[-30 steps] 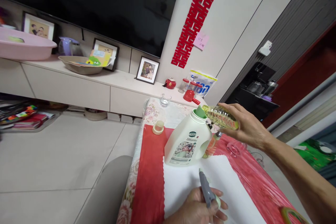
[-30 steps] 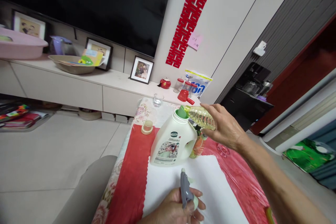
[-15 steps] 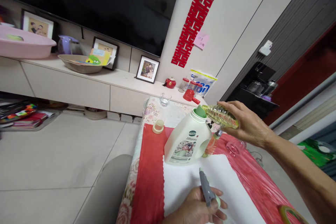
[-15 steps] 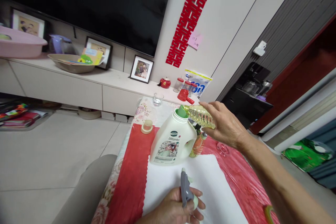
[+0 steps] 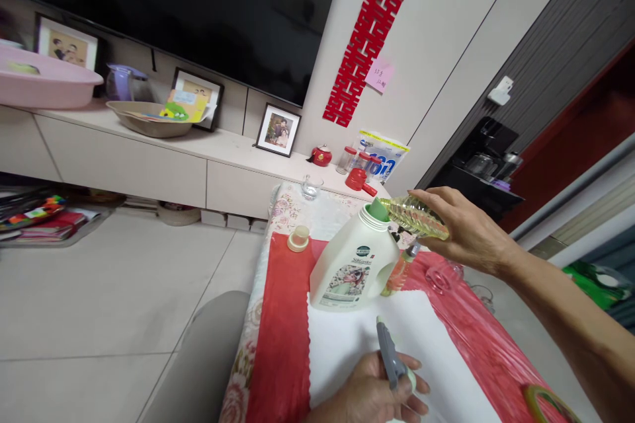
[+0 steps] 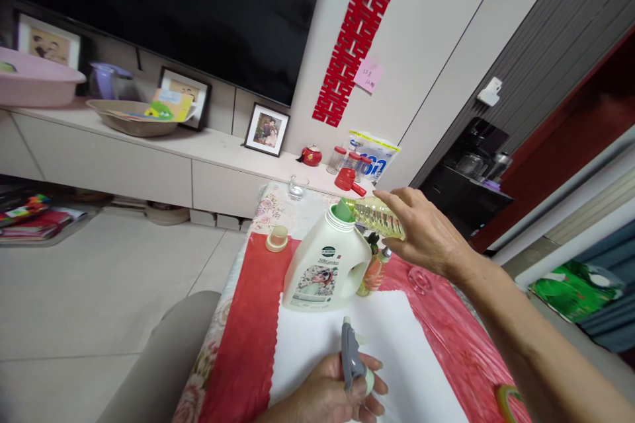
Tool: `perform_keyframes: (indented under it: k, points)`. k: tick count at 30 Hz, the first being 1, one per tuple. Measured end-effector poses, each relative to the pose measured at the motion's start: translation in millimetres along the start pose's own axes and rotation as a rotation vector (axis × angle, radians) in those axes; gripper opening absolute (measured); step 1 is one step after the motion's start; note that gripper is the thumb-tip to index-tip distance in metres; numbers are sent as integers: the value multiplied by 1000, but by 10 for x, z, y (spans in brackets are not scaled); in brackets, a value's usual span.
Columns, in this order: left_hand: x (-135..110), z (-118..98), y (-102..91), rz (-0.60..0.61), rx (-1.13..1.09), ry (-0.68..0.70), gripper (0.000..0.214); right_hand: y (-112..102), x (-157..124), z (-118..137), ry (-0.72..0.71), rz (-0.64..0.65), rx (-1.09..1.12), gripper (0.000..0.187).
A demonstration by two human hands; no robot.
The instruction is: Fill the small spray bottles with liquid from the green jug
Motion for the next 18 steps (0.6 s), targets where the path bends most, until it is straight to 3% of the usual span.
perform_keyframes:
  k: [18]
  points:
    - [20,32,-27,7,-9,12,71,-33,41,33,-22,6,-53,66]
Point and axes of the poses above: each hand's wrist, its own x-axis towards the middle knuckle, its own y-axis out of the palm, z = x × y, the point moved 10 cm from there along x, towards the middle knuckle, and after that the axes turned 11 degrees about z, right-handed, at the moved point
